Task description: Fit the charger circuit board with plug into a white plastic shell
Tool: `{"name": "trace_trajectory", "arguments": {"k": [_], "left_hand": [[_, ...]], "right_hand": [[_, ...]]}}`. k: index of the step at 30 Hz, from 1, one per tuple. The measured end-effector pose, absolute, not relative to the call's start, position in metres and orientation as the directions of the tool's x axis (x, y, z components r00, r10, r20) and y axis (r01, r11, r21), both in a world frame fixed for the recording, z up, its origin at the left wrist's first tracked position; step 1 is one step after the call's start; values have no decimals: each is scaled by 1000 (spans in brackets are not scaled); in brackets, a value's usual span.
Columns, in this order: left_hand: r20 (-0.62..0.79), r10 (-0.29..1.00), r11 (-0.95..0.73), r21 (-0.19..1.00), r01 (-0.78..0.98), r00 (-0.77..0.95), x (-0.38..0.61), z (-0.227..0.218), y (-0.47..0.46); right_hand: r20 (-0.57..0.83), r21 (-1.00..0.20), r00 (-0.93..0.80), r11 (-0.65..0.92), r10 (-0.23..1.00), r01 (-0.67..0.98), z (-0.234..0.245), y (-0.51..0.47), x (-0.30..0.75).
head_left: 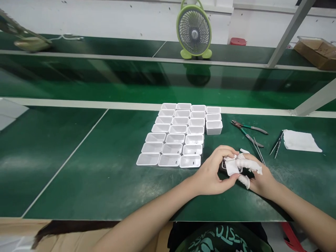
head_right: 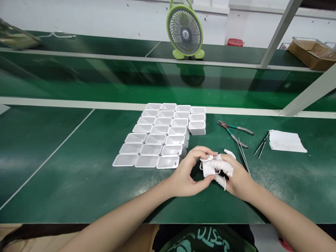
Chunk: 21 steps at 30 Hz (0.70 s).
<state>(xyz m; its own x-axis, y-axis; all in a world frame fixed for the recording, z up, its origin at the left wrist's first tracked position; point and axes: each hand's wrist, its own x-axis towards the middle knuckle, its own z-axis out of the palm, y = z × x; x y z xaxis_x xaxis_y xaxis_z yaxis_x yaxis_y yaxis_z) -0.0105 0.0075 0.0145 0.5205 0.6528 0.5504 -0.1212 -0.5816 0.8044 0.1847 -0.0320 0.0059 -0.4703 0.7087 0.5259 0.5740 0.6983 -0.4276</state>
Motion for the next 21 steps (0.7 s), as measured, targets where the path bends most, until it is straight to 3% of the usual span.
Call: {"name": "trace_trajectory", "arguments": {"k": [14, 18, 21], "left_hand": [[483, 667, -490, 858, -154, 567, -12, 18, 11], [611, 682, -505, 791, -344, 403, -12, 16, 10], [609, 751, -458, 759, -463, 255, -12, 12, 7]], "right_hand": [[528, -405, -535, 749, 660, 524, 15, -29, 185], [502, -418, -565, 755, 655, 505, 23, -32, 186], [487, -437, -518, 710, 703, 553, 28, -41, 195]]}}
